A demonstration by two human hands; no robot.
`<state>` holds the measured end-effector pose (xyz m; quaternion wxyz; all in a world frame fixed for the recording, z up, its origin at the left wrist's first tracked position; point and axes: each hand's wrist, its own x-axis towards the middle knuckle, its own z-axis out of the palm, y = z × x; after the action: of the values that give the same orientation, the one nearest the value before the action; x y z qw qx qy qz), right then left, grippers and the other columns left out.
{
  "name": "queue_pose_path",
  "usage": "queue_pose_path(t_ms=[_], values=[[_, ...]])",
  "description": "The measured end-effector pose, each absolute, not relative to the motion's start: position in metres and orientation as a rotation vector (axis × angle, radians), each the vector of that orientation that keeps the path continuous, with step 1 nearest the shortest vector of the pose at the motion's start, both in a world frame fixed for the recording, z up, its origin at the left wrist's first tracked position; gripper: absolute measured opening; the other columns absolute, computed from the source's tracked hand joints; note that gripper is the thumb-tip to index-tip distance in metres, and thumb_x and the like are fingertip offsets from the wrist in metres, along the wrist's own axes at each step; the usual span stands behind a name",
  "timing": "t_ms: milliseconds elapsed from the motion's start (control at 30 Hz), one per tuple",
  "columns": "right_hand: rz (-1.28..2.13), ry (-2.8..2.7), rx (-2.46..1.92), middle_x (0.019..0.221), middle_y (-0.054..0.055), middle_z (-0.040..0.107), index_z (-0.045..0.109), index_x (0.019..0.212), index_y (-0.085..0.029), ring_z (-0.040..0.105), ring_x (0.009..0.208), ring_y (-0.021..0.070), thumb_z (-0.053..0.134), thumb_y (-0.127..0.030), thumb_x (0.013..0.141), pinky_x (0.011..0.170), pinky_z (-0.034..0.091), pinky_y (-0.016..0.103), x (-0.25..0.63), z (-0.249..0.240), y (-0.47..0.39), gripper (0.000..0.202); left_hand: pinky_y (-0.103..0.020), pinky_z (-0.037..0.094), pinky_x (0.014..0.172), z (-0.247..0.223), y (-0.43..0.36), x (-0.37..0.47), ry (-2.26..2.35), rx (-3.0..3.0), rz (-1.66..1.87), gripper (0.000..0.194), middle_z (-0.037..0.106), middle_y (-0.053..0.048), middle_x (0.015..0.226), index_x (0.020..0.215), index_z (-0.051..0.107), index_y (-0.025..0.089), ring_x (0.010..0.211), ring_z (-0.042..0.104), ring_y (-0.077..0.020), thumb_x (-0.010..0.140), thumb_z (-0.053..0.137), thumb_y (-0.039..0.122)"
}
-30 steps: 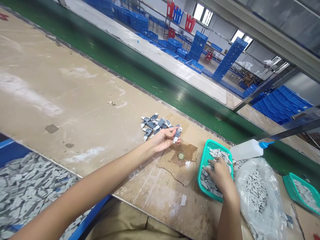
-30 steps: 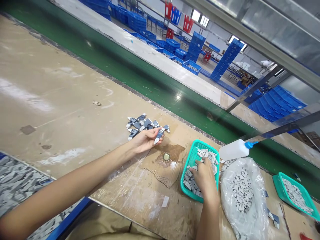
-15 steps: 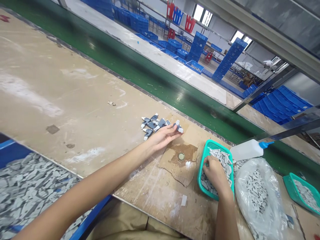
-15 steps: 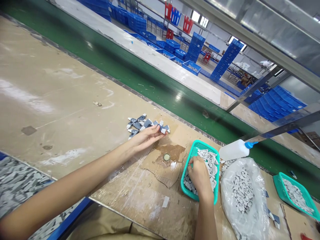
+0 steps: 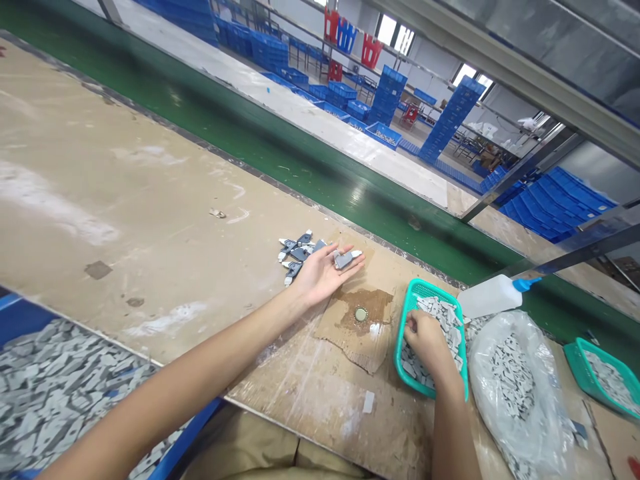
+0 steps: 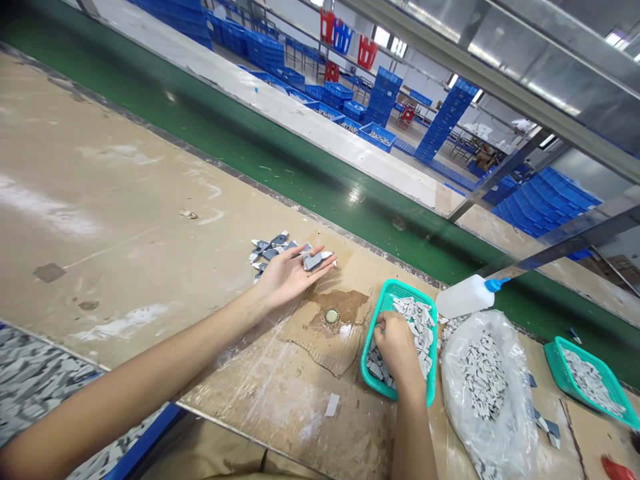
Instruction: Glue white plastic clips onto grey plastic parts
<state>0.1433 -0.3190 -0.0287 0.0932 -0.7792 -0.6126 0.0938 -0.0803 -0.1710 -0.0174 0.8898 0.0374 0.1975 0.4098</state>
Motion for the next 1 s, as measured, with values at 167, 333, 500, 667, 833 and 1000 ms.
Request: queue_pose_path(t_ms=[167, 333, 500, 667, 833, 1000], values=[[0.276, -1.751, -2.355, 0.084, 0.006, 0.065, 0.070, 0.086, -0.016, 0.060, 0.079, 0.0195, 0.044, -0.015, 0.083, 0.076, 0.041, 0.027, 0.148, -0.027, -0.320, 0.026, -0.039, 0.057, 0.094, -0.015, -0.167, -0.087, 0.362, 0.092, 0.824, 0.035, 0.068, -0.019, 0.111, 0.119, 0.059, 0.004, 0.112, 0.064, -0.0279, 0.096, 0.046, 0.027], [0.148, -1.695, -2.437, 0.114, 0.016, 0.061, 0.063, 0.125, -0.010, 0.056, 0.111, 0.0286, 0.047, -0.016, 0.084, 0.098, 0.040, 0.035, 0.154, -0.029, -0.324, 0.045, -0.031, 0.059, 0.086, -0.015, -0.161, -0.088, 0.356, 0.148, 0.874, 0.037, 0.068, -0.017, 0.113, 0.124, 0.057, 0.004, 0.104, 0.067, -0.0223, 0.093, 0.047, 0.021], [-0.134, -1.739, -2.705, 0.133, 0.025, 0.052, 0.058, 0.135, -0.008, 0.046, 0.125, 0.0387, 0.044, -0.011, 0.085, 0.101, 0.035, 0.046, 0.161, -0.037, -0.334, 0.051, -0.028, 0.059, 0.083, -0.009, -0.158, -0.093, 0.349, 0.152, 0.907, 0.041, 0.068, -0.013, 0.112, 0.126, 0.056, 0.006, 0.104, 0.067, -0.0231, 0.087, 0.045, 0.007], [-0.064, -1.832, -2.695, 0.109, 0.018, 0.066, 0.069, 0.121, -0.015, 0.055, 0.112, 0.0338, 0.042, -0.003, 0.082, 0.093, 0.040, 0.040, 0.164, -0.039, -0.339, 0.049, -0.031, 0.059, 0.085, -0.004, -0.161, -0.095, 0.325, 0.114, 0.862, 0.046, 0.067, -0.015, 0.117, 0.134, 0.050, 0.006, 0.115, 0.062, -0.0287, 0.089, 0.042, 0.011], [0.011, -1.837, -2.643, 0.097, 0.013, 0.068, 0.071, 0.116, -0.019, 0.060, 0.095, 0.0281, 0.041, -0.002, 0.081, 0.083, 0.042, 0.034, 0.164, -0.037, -0.337, 0.050, -0.036, 0.057, 0.093, -0.004, -0.164, -0.094, 0.290, 0.157, 0.809, 0.053, 0.066, -0.016, 0.120, 0.141, 0.044, 0.006, 0.120, 0.059, -0.0287, 0.089, 0.040, 0.012], [-0.010, -1.797, -2.627, 0.099, 0.014, 0.067, 0.067, 0.123, -0.016, 0.060, 0.097, 0.0289, 0.046, -0.009, 0.086, 0.086, 0.040, 0.033, 0.163, -0.040, -0.334, 0.043, -0.038, 0.053, 0.099, -0.004, -0.166, -0.094, 0.273, 0.231, 0.782, 0.052, 0.065, -0.016, 0.122, 0.143, 0.042, 0.006, 0.122, 0.058, -0.0294, 0.091, 0.040, 0.016]])
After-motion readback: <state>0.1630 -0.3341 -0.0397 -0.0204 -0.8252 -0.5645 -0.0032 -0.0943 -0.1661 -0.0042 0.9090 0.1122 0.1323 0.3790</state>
